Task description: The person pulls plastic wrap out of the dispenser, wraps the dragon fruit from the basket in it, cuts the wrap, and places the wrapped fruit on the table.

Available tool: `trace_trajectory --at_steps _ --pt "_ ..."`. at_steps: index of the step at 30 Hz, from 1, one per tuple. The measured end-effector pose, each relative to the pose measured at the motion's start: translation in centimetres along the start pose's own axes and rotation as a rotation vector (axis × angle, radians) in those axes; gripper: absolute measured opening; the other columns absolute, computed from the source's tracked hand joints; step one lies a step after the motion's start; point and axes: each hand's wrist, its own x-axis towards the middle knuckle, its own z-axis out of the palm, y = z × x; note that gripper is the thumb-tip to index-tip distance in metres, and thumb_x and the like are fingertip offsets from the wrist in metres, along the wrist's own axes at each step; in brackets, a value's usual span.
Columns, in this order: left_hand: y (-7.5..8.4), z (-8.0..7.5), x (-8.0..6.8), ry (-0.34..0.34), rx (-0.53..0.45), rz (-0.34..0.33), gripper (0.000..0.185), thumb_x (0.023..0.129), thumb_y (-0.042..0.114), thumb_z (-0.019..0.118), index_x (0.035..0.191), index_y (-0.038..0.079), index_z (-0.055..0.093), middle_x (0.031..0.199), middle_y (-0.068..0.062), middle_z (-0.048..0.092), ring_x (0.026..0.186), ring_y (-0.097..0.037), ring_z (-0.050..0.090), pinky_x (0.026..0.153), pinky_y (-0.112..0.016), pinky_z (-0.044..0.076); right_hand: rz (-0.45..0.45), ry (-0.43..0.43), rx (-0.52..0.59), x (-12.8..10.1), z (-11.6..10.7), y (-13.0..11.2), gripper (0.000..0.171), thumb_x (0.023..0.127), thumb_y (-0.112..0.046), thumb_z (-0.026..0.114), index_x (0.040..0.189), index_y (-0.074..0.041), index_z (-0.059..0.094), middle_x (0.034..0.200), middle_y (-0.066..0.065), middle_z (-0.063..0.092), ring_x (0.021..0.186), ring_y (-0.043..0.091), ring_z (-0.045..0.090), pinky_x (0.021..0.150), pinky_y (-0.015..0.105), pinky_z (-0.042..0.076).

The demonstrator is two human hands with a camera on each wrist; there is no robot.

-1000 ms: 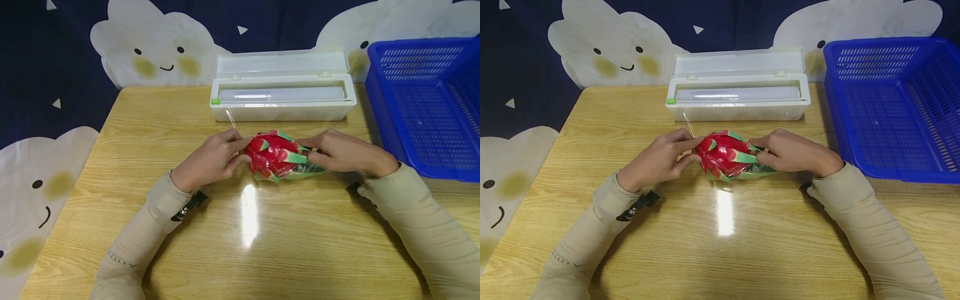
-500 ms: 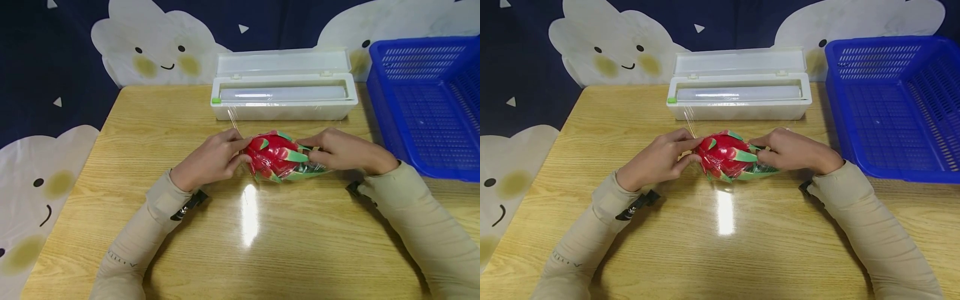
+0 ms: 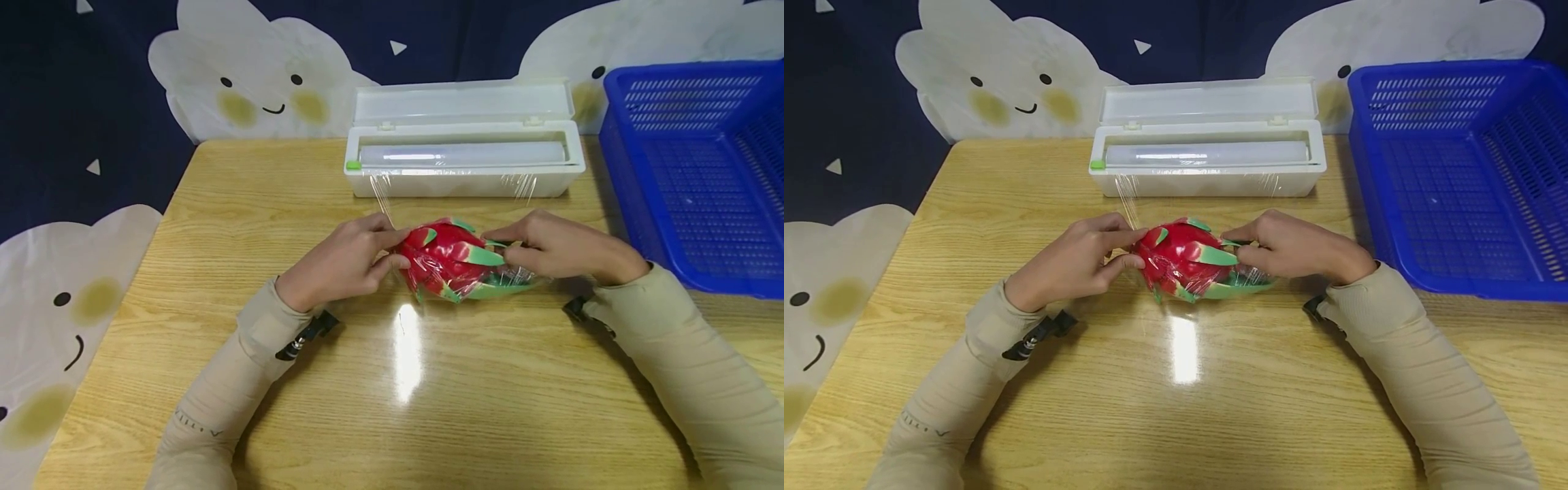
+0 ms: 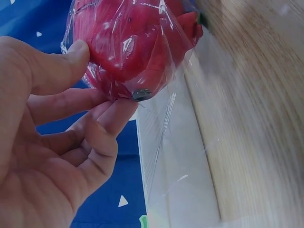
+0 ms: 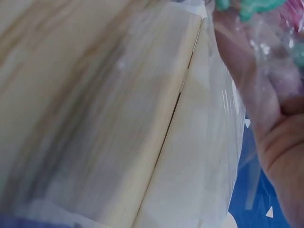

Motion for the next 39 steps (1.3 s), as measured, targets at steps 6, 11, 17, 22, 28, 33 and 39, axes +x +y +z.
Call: trace_trajectory --at_steps 6,11,17,22,28,33,39 --pt "0.12 -0.14 -0.05 -0.027 -0.031 -0.028 0.046 0.101 0.025 0.069 0.133 -0.007 0.065 0.101 -0.013 0.071 0.070 -0.013 0.052 0.058 -0.022 0.047 -0.036 -0.005 0.006 0.05 0.11 0.17 0.045 0.095 -0.004 0.051 0.138 0.001 0.063 0.062 -0.016 0.038 0.045 -0.010 0.024 0.039 0.018 0.028" --pt "0.13 -0.16 -0.12 -0.044 -0.057 -0.046 0.045 0.100 0.025 0.069 0.132 -0.007 0.065 0.100 -0.012 0.071 0.069 -0.013 0.051 0.059 -0.022 0.047 -0.041 -0.020 0.015 0.01 0.14 0.18 0.044 0.096 -0.004 0.051 0.138 0.001 0.064 0.060 -0.018 0.033 0.046 -0.011 0.021 0.039 0.017 0.027" --pt "0.25 -0.25 -0.17 -0.064 -0.073 -0.059 0.044 0.100 0.025 0.069 0.130 -0.007 0.067 0.101 -0.012 0.072 0.072 -0.014 0.052 0.060 -0.023 0.049 -0.048 -0.036 0.035 -0.03 0.11 0.27 0.043 0.097 -0.004 0.049 0.138 0.002 0.063 0.058 -0.020 0.027 0.046 -0.011 0.018 0.039 0.018 0.025" --pt "0.26 -0.39 -0.18 -0.076 -0.081 -0.067 0.042 0.100 0.024 0.069 0.128 -0.007 0.069 0.100 -0.012 0.072 0.073 -0.015 0.054 0.062 -0.024 0.050 -0.034 -0.055 0.054 0.01 0.08 0.24 0.043 0.098 -0.004 0.048 0.138 -0.001 0.065 0.059 -0.020 0.026 0.047 -0.009 0.019 0.041 0.019 0.026" --pt "0.17 -0.38 -0.18 -0.083 -0.096 -0.062 0.040 0.100 0.023 0.069 0.127 -0.006 0.069 0.098 -0.011 0.072 0.073 -0.015 0.054 0.063 -0.025 0.050 0.002 -0.077 0.063 0.07 0.07 0.08 0.042 0.099 -0.005 0.048 0.137 -0.003 0.066 0.059 -0.019 0.027 0.047 -0.007 0.019 0.041 0.020 0.025" --pt "0.11 -0.42 -0.14 -0.100 -0.107 -0.056 0.039 0.100 0.023 0.069 0.127 -0.006 0.070 0.095 -0.009 0.071 0.074 -0.015 0.053 0.064 -0.025 0.050 0.057 -0.108 0.082 0.05 0.02 -0.12 0.042 0.101 -0.006 0.047 0.139 -0.004 0.065 0.060 -0.017 0.031 0.047 -0.004 0.021 0.042 0.020 0.027" --pt "0.02 -0.61 -0.15 -0.115 -0.115 -0.047 0.038 0.100 0.023 0.069 0.126 -0.004 0.071 0.094 -0.007 0.071 0.076 -0.014 0.053 0.066 -0.025 0.050 0.105 -0.145 0.124 0.06 0.01 -0.16 0.042 0.101 -0.007 0.047 0.140 -0.004 0.064 0.066 -0.012 0.038 0.045 -0.002 0.022 0.043 0.022 0.029"
